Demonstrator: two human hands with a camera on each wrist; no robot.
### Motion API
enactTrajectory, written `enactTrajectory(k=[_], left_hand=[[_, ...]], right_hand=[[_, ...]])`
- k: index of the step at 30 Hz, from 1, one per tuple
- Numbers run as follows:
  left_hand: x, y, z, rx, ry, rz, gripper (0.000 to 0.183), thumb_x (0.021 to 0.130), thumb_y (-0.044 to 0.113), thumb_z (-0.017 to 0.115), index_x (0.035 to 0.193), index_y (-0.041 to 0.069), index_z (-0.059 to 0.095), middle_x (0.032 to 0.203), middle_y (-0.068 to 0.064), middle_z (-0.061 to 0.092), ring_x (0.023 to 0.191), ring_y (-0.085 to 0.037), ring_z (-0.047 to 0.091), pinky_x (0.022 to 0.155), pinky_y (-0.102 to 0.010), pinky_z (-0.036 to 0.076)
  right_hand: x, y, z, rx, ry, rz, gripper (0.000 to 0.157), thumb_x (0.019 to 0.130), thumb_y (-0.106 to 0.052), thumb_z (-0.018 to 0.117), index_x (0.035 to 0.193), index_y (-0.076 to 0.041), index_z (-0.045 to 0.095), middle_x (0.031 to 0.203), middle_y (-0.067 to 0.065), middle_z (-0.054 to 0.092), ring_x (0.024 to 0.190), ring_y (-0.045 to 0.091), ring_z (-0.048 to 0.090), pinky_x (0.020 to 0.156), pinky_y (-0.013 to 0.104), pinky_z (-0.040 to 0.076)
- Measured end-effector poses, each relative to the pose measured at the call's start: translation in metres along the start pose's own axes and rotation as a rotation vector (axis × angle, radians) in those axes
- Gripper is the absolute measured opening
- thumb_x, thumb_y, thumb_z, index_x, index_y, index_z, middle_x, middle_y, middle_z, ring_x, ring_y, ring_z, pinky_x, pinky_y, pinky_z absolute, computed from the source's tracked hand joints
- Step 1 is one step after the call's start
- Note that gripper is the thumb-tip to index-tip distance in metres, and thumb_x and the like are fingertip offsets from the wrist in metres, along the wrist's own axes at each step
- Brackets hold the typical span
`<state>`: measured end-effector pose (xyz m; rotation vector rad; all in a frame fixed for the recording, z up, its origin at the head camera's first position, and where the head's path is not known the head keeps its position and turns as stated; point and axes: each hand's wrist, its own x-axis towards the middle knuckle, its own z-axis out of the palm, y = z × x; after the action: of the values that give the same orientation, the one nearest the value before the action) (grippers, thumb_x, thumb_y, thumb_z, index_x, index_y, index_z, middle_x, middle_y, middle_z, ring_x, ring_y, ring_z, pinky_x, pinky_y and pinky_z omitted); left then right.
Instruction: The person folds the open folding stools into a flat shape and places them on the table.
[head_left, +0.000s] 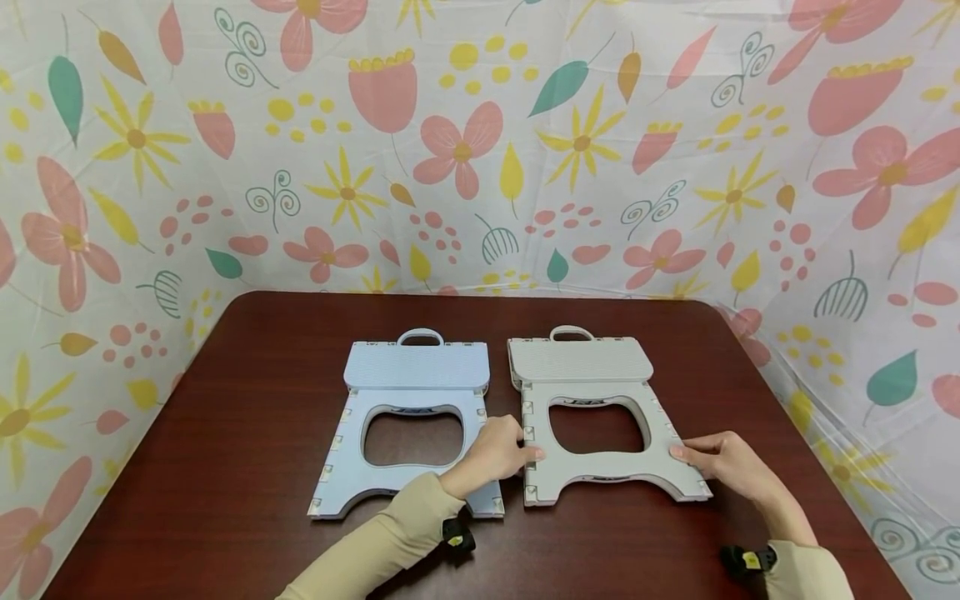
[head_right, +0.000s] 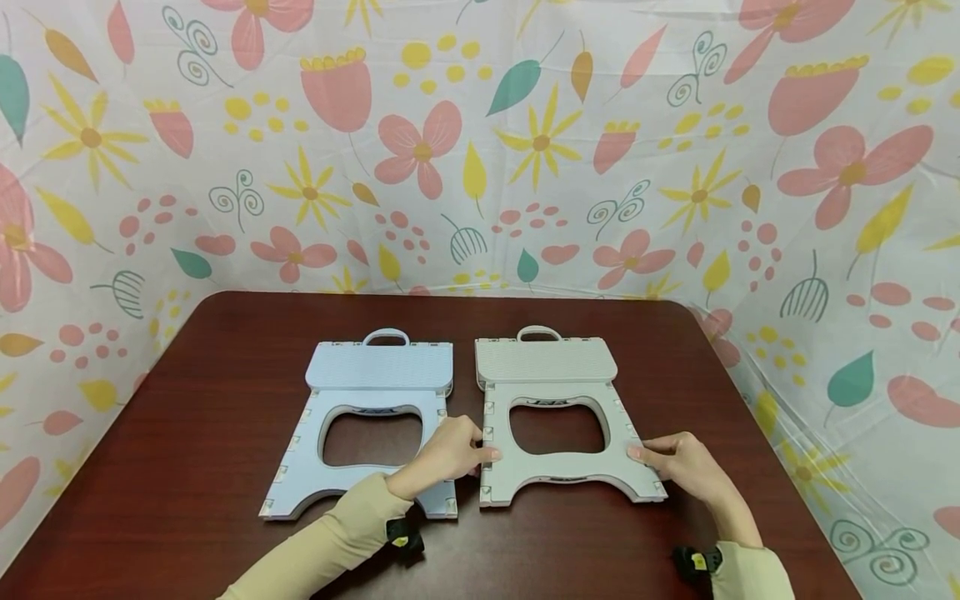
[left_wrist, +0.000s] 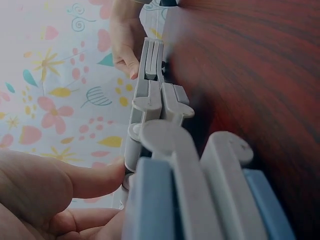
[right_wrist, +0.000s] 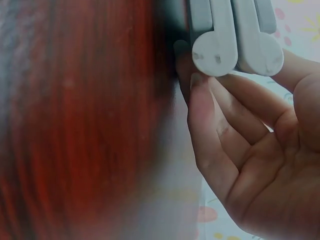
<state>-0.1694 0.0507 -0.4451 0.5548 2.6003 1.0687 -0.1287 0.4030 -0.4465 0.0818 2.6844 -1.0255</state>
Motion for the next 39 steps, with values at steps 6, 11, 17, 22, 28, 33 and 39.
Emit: enactTrajectory(k=[6,11,17,22,28,33,39], left_hand=[[0.000,0.000,0.002,0.010,-0.008,0.002,0.052,0.081,0.029,0.069,0.041,0.016,0.037,0.035,0.001,0.044,0.032,-0.011,0.040,0.036,-0.020,0.022],[0.001,0.000,0.005,0.012,-0.008,-0.025,0.052,0.081,0.029,0.069,0.042,0.016,0.037,0.034,0.003,0.039,0.031,-0.011,0.036,0.036,-0.020,0.025],[0.002,0.001,0.005,0.036,0.000,-0.028,0.058,0.081,0.029,0.069,0.045,0.018,0.026,0.037,0.005,0.021,0.033,-0.009,0.023,0.037,-0.020,0.020],[0.002,0.001,0.006,0.055,-0.009,-0.027,0.057,0.082,0.030,0.069,0.046,0.019,0.025,0.038,0.006,0.021,0.034,-0.009,0.023,0.037,-0.020,0.020],[0.001,0.000,0.006,0.050,0.009,-0.014,0.056,0.081,0.029,0.070,0.046,0.018,0.027,0.037,0.006,0.023,0.033,-0.008,0.025,0.037,-0.019,0.021],[-0.001,0.000,0.004,0.043,0.020,0.009,0.056,0.080,0.028,0.070,0.046,0.018,0.026,0.038,0.008,0.022,0.034,-0.006,0.023,0.037,-0.018,0.020],[-0.001,-0.004,-0.009,0.026,0.019,0.098,0.034,0.085,0.020,0.062,0.053,0.011,0.053,0.042,0.005,0.046,0.034,-0.003,0.037,0.037,-0.016,0.028]], right_hand=[[-0.001,0.000,0.000,-0.010,0.016,0.014,0.046,0.086,-0.037,0.062,0.111,0.002,0.064,0.106,0.020,0.066,0.076,0.006,0.065,0.065,0.026,0.052],[-0.002,-0.001,0.001,-0.014,0.025,0.007,0.045,0.085,-0.037,0.062,0.110,0.001,0.065,0.103,0.019,0.067,0.076,0.003,0.064,0.063,0.025,0.053],[-0.002,-0.003,0.000,-0.022,0.023,0.022,0.045,0.086,-0.036,0.062,0.111,0.002,0.064,0.104,0.020,0.066,0.077,0.004,0.064,0.064,0.025,0.053],[-0.001,-0.001,0.000,-0.013,0.014,0.017,0.045,0.085,-0.034,0.063,0.111,0.003,0.064,0.104,0.020,0.067,0.078,0.003,0.064,0.064,0.024,0.053],[0.000,-0.001,0.000,-0.016,0.023,0.006,0.046,0.084,-0.035,0.065,0.110,0.003,0.064,0.097,0.014,0.069,0.073,0.002,0.061,0.063,0.023,0.051],[0.000,-0.002,0.000,-0.009,0.020,0.012,0.050,0.083,-0.035,0.066,0.113,0.005,0.061,0.095,0.013,0.069,0.072,0.003,0.061,0.063,0.023,0.051],[0.000,-0.004,-0.003,-0.028,0.065,-0.002,0.047,0.088,-0.038,0.059,0.112,0.002,0.062,0.094,0.014,0.068,0.072,0.006,0.062,0.062,0.025,0.051]])
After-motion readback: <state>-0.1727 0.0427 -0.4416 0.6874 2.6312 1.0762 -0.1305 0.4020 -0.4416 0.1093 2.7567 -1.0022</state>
